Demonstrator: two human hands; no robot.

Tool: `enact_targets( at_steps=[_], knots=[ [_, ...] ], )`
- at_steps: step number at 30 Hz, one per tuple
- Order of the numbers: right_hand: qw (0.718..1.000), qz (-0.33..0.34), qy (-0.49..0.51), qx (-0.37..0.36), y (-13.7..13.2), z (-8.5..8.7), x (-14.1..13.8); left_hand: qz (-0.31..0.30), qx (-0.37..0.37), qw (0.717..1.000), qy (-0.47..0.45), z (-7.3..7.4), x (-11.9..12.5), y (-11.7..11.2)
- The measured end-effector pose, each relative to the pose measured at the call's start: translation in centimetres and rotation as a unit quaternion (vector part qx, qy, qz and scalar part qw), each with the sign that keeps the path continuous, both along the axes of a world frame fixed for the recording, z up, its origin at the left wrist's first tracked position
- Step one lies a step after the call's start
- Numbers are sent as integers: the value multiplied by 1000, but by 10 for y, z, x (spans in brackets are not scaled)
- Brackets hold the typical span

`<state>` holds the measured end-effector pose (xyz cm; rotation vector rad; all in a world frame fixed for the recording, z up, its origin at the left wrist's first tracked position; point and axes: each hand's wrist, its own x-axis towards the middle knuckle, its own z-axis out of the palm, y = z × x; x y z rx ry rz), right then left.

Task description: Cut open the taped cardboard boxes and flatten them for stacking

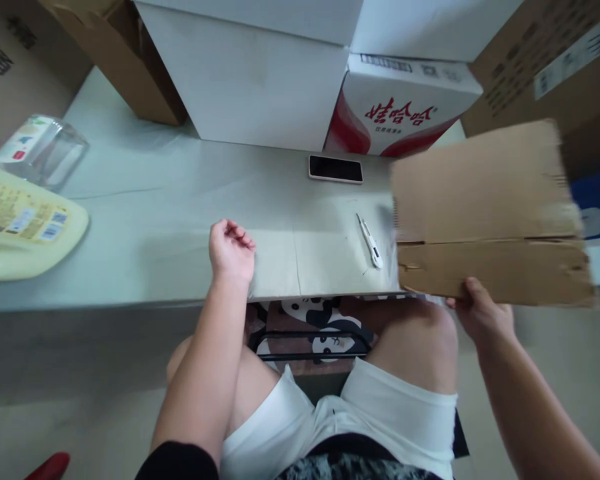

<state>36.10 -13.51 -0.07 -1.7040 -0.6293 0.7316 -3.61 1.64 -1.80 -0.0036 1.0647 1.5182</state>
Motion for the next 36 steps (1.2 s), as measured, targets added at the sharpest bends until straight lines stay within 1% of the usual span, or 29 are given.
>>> enact_targets(
  at_steps=[2, 5, 7, 10, 12, 13, 15, 16, 18, 21, 23, 24, 26, 29, 30, 32, 34, 36],
  knots=[
    [998, -51, -45, 9, 5, 7, 17, -3, 0, 1000, -1, 3, 4, -1],
    [990, -98, -105, 1, 31, 16, 37, -14, 5, 1000, 8, 2, 11, 1],
    [984, -119, -132, -4, 60, 21, 48, -17, 7, 1000, 19, 0, 14, 2],
    [977, -137, -161, -10, 118, 32, 65, -16, 6, 999, 35, -4, 14, 5],
    [979, -114, -165, -31, 158, 42, 73, -14, 3, 999, 45, -6, 13, 8],
    [982, -89, -159, -43, 177, 47, 76, -14, 0, 999, 49, -7, 12, 9],
    [987, -24, -135, -82, 205, 52, 79, -10, -8, 998, 56, -6, 11, 12],
    [986, 13, -124, -106, 213, 50, 78, -7, -14, 998, 59, -5, 10, 13],
    [976, 86, -119, -161, 218, 41, 74, 0, -25, 998, 59, -3, 9, 15],
    [946, 169, -160, -227, 206, 19, 65, 1, -27, 998, 52, 1, 6, 16],
    [925, 202, -203, -249, 196, 10, 58, 1, -16, 999, 45, 2, 3, 15],
    [916, 215, -224, -253, 193, 8, 53, 2, -11, 999, 41, 3, 1, 15],
    [900, 245, -259, -252, 192, 10, 43, 3, -7, 999, 32, 3, -2, 12],
    [877, 299, -292, -236, 204, 19, 16, 11, 5, 999, 43, 3, -6, 7],
    [869, 321, -302, -227, 210, 22, 3, 19, 17, 998, 61, 3, -6, 5],
    [842, 373, -338, -194, 225, 26, -29, 38, 52, 992, 107, 2, -8, 2],
    [792, 439, -399, -144, 240, 29, -73, 56, 83, 984, 149, 2, -11, -1],
    [744, 493, -440, -102, 252, 34, -124, 74, 101, 975, 184, 2, -16, -2]
  ],
)
